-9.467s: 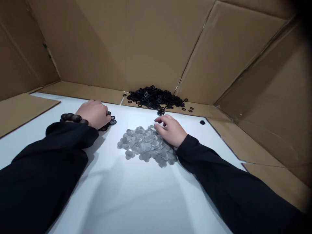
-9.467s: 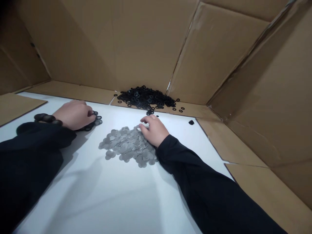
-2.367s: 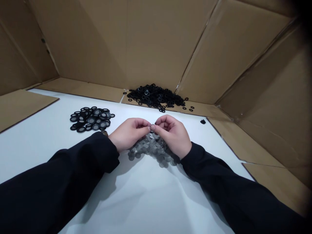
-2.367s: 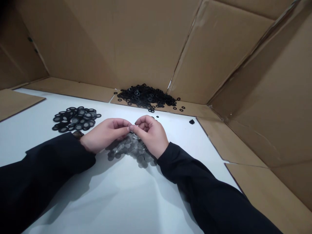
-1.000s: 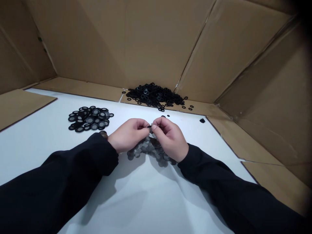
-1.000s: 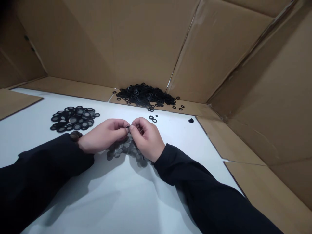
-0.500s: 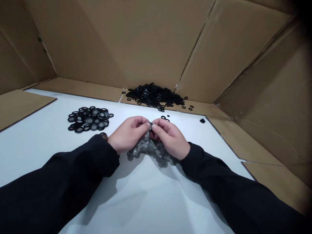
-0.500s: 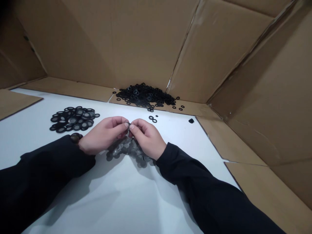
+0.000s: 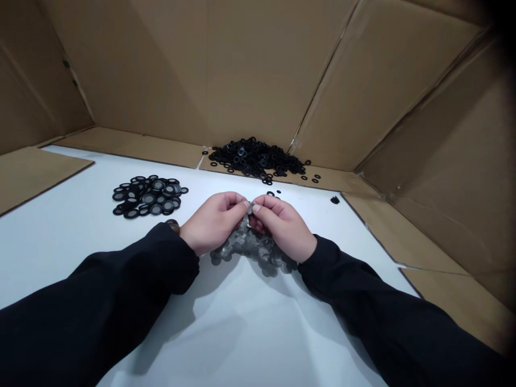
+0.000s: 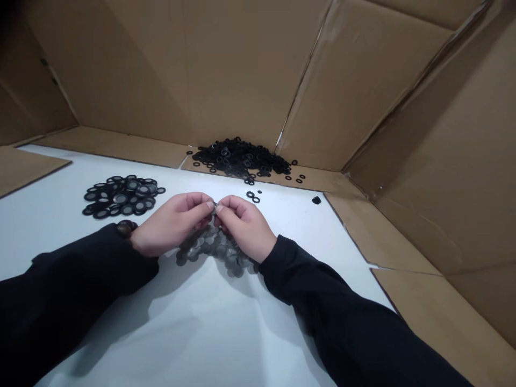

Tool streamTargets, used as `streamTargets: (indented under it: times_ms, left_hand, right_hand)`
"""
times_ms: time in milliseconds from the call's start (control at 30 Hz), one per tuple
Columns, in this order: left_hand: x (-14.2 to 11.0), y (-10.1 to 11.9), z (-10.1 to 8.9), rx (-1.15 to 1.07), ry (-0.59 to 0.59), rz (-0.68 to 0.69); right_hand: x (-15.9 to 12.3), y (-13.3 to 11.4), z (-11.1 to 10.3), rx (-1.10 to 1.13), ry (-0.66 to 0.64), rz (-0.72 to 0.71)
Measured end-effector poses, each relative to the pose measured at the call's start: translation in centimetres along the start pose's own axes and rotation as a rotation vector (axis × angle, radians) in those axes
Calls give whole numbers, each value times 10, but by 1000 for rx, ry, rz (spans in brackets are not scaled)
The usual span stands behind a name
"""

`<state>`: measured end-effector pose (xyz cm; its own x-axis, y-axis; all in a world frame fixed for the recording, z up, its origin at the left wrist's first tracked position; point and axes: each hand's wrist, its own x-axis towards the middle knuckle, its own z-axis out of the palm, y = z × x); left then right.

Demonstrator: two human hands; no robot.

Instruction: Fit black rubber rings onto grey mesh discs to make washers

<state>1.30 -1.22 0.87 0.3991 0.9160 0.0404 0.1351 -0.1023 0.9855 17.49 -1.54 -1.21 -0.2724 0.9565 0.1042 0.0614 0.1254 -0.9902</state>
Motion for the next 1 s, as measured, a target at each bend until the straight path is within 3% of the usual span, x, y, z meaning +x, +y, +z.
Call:
streamTargets:
  times_ms: [200, 400, 633, 1000]
  left_hand:
    - [-1, 1, 1, 87, 3, 0]
    - [-2, -2, -1, 114, -18, -82]
    - [0, -4, -1, 16, -5, -92]
    - [1, -4, 0, -24, 47, -74]
  right_hand:
    - [1, 5, 0, -37, 33, -30]
    - [1, 3, 1, 6, -14, 41]
    - [0, -3, 3, 71, -56, 92]
    - [-1, -2, -1, -143, -27, -33]
